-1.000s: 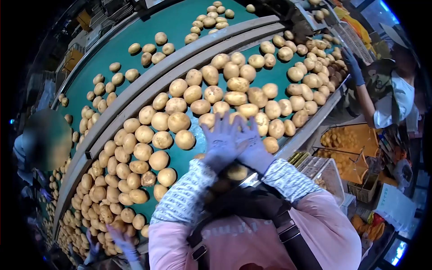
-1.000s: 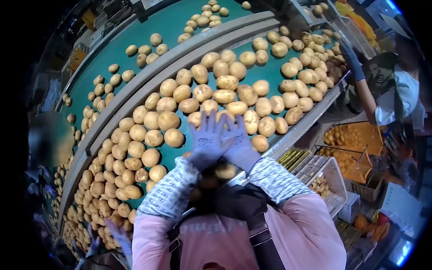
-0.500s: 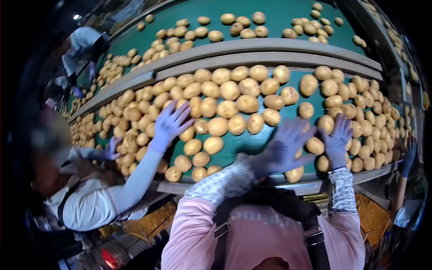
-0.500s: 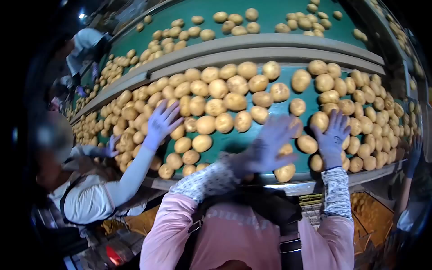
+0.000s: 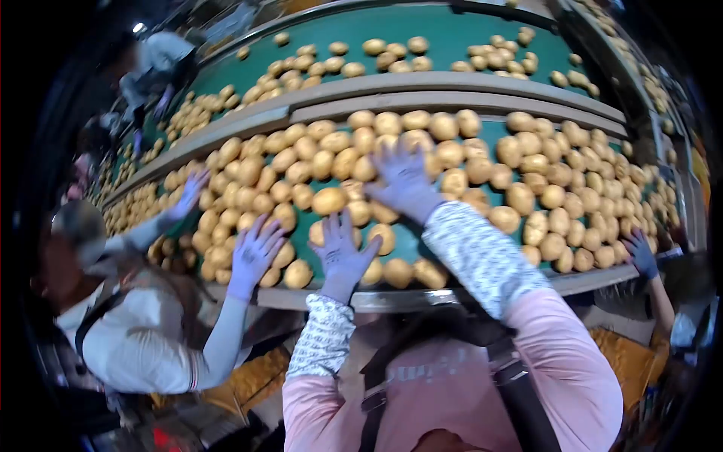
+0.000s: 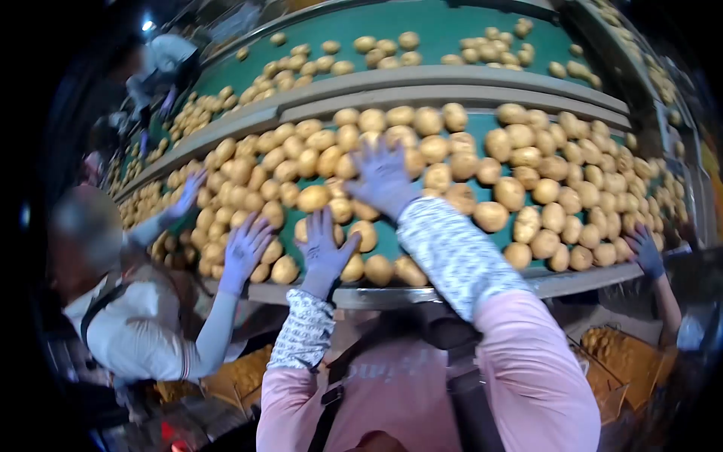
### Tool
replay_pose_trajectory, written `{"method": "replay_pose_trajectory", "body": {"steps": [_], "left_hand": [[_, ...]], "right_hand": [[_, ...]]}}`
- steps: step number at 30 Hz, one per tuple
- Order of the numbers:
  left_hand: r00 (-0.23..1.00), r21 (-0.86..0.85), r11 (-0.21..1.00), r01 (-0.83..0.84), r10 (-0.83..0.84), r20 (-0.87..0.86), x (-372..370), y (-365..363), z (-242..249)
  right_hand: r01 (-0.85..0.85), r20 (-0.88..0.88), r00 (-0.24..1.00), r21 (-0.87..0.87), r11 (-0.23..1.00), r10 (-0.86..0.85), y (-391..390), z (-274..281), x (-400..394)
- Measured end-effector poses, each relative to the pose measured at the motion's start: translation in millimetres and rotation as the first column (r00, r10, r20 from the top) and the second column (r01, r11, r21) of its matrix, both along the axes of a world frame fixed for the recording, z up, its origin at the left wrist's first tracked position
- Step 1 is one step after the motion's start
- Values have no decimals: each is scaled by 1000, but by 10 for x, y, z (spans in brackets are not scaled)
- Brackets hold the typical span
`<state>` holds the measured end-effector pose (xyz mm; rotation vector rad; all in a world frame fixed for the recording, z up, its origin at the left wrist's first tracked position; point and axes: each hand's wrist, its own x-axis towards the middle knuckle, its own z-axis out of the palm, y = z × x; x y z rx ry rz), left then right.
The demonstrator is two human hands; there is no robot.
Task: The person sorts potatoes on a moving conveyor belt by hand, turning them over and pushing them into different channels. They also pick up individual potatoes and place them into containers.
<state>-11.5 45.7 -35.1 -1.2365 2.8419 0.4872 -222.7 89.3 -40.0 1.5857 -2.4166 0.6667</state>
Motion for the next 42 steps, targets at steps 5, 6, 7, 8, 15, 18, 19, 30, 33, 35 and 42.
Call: {"method": "replay_pose_trajectory", "body": {"steps": [5, 6, 7, 8, 15, 18, 19, 30, 33, 35, 42], "left_hand": [[954, -119, 947, 299, -292, 66, -591, 604, 140], [912, -113, 906, 409, -402, 76, -752, 751, 162], [867, -74, 872, 484, -489, -95, -917, 919, 92], [821, -125, 817, 562, -570, -29, -1118, 1102, 85], [440, -76, 457, 886, -882, -167, -2383, 2042, 7], [429, -141, 437, 888, -899, -87, -2968, 2388, -81], [374, -167, 397, 902, -915, -151, -3157, 2533, -137], [191, -161, 226, 961, -960, -207, -4923, 4128, -372], [235, -157, 293, 943, -922, -307, -5380, 4875, -749], [269, -178, 379, 908, -853, -447, -5614, 5206, -811], [428, 257, 343, 903, -676, -600, -5102, 4258, -215]], "right_hand": [[-71, 32, 997, -18, 997, 71, 1129, -29, -172], [-73, 67, 995, -49, 996, 76, 1444, 88, -241], [-10, 147, 989, -35, 999, 15, 1778, 173, -292], [49, 154, 986, 48, 998, -56, 2054, 166, -394], [474, 144, 828, 337, 814, -542, 3993, 275, -947], [628, 55, 744, 283, 725, -666, 4346, -36, -1209], [663, 58, 709, 282, 693, -702, 4428, -89, -1346], [777, -85, 518, 464, 426, -851, 6039, -386, -3024], [867, -117, 389, 382, 320, -914, 6762, -850, -3742], [804, -261, 483, 510, 306, -836, 6979, -894, -3998], [630, -71, 641, 618, 471, -764, 8413, -1665, -5621]]}}
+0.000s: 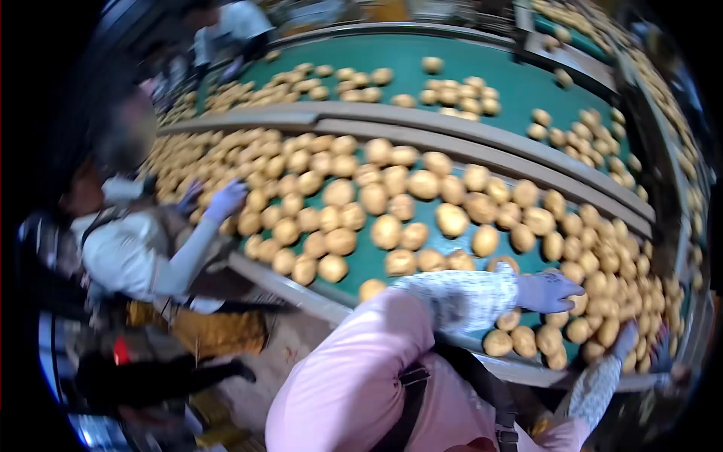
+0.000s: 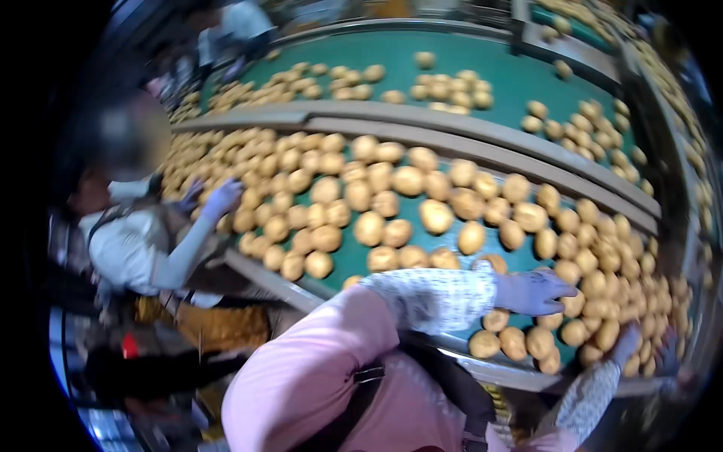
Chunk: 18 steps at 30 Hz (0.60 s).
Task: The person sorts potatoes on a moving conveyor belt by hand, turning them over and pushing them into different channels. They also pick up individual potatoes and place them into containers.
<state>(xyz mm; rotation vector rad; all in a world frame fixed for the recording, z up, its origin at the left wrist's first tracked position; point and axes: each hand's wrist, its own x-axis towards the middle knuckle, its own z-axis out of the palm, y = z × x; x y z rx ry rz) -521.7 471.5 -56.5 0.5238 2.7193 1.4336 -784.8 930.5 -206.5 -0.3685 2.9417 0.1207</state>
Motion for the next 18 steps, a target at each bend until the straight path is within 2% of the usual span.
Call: {"method": "replay_pose_trajectory", "body": {"steps": [1, 2, 3, 4, 5, 6, 7, 8, 10, 11, 12, 13, 14, 15, 16, 17, 18], "left_hand": [[969, 29, 983, -181, 183, -167, 364, -355, 21], [877, 79, 940, -333, 339, -339, 767, -730, 19], [838, 16, 885, -466, 447, -312, 1149, -1160, 56], [677, 229, 643, -731, 641, 361, 1687, -1368, 622], [522, -126, 548, -827, 832, 189, 2068, -1618, 503], [347, -445, 313, -839, 938, 4, 2448, -1873, 383], [179, -588, 44, -808, 968, -173, 2732, -1972, 154], [39, -658, -238, -714, 925, -377, 2922, -2045, -65], [56, -750, -105, -653, 981, -185, 2838, -1881, -150], [165, -758, 13, -652, 978, -125, 2721, -1715, 84], [218, -703, 55, -709, 965, -143, 2625, -1633, 2], [277, -642, 111, -759, 947, -163, 2502, -1523, -141], [343, -574, 185, -797, 922, -178, 2391, -1356, -254], [366, -554, 216, -804, 914, -176, 2288, -1130, -240], [404, -537, 257, -803, 898, -174, 2179, -926, -212], [398, -458, 246, -854, 876, -272, 2147, -789, -325], [500, -441, 367, -819, 834, -235, 2164, -660, -146]], "right_hand": [[-5, -208, 978, 79, 997, 21, -87, 254, 161], [171, -88, 960, -561, 810, -264, -300, 468, 86], [154, 52, 912, -963, 222, -406, -540, 696, 23], [77, -51, 964, -887, 455, -262, -998, 1137, 179], [-24, -91, 990, -869, 494, -111, -1485, 1356, 404], [-109, -89, 994, -877, 467, 65, -2097, 1507, 692], [-169, -68, 967, -891, 421, 244, -2697, 1640, 997], [-214, -51, 915, -903, 373, 401, -3260, 1715, 1289], [-332, -82, 762, -901, 278, 643, -4347, 1689, 1784], [-588, -246, 651, -762, 271, 718, -4821, 1569, 1970], [-702, -352, 561, -681, 206, 749, -5267, 1406, 2205], [-743, -397, 543, -637, 203, 740, -5545, 1399, 2565], [-986, -616, 106, -167, 2, 781, -5635, 1264, 2655], [-939, -428, 285, -305, 160, 858, -5632, 1325, 2984], [-844, -208, 455, -409, 346, 865, -5612, 1385, 3230], [-852, -223, 425, -425, 305, 877, -5470, 1340, 3206], [-855, -226, 398, -444, 270, 889, -5253, 1250, 3155]]}}
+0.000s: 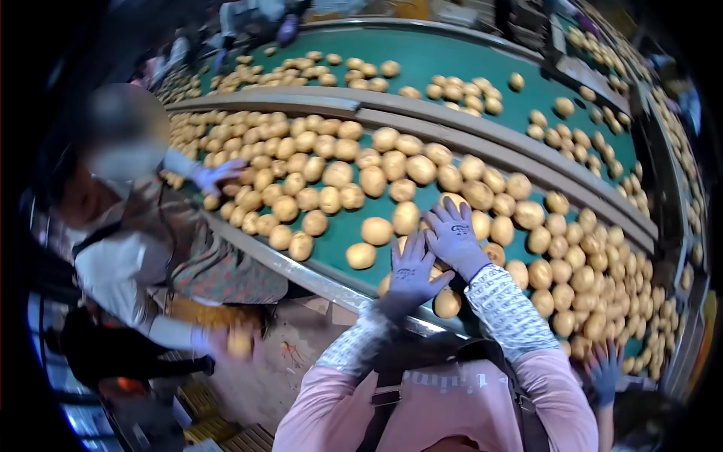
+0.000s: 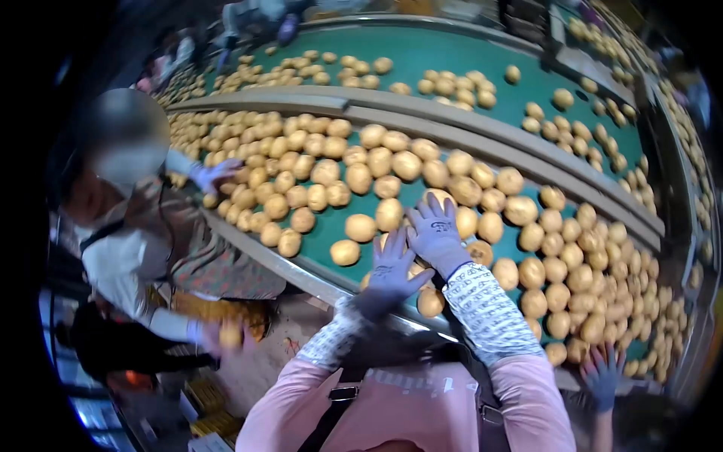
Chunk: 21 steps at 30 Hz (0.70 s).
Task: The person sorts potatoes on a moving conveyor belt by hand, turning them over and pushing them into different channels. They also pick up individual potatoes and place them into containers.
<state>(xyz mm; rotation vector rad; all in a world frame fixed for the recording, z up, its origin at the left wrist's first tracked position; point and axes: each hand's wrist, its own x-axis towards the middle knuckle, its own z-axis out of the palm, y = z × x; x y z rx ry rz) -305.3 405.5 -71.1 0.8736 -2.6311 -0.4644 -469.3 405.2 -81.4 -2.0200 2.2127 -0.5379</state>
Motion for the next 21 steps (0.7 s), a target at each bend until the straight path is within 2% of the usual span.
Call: {"method": "replay_pose_trajectory", "body": {"steps": [1, 2, 3, 4, 5, 6, 8, 9, 12, 13, 14, 16, 18, 20, 21], "left_hand": [[988, 113, 982, 150, -145, -48, 96, 65, 69], [954, 223, 929, 296, -278, -111, 223, 97, 97], [941, 297, 913, 280, -199, -275, 412, 101, 14], [955, 248, 952, 178, -106, -276, 515, 77, 27], [960, 206, 976, 71, -10, -281, 618, 54, 36], [977, 2, 992, -128, 127, -169, 561, 69, 164], [998, -6, 1000, -12, 12, 63, 335, 139, 161], [944, 12, 994, 106, -104, 313, 183, 209, 167], [896, 44, 927, 374, -373, 243, -255, 442, 95], [882, 11, 903, 429, -422, 210, -367, 509, 80], [832, 26, 858, 513, -504, 232, -512, 568, 60], [717, 59, 754, 654, -642, 272, -832, 743, 26], [664, 40, 681, 731, -724, 184, -1233, 958, -73], [621, 12, 626, 780, -776, 107, -1699, 1294, -70], [652, -55, 649, 759, -754, 84, -1886, 1494, -81]], "right_hand": [[-33, 80, 996, 5, 999, 32, 284, -12, -92], [24, 96, 995, 51, 998, -28, 645, 57, -179], [83, 106, 990, 87, 993, -92, 1012, 195, -263], [152, 109, 980, 115, 982, -164, 1359, 300, -321], [244, 6, 970, 49, 968, -245, 1708, 323, -335], [343, -30, 939, 56, 938, -342, 2012, 262, -328], [491, -2, 870, 77, 868, -492, 2444, 242, -223], [523, -15, 851, 115, 845, -525, 2580, 223, -203], [723, -67, 688, 154, 674, -723, 3025, 47, -455], [769, -194, 640, 150, 622, -744, 3256, 25, -566], [825, -139, 558, 198, 529, -818, 3441, 1, -690], [892, -158, 451, 91, 442, -878, 3870, -228, -875], [963, -174, 269, 62, 262, -947, 4216, -408, -1083], [983, -149, 173, 88, 161, -974, 4319, -244, -1310], [973, -133, 152, 196, 125, -979, 4334, -87, -1474]]}}
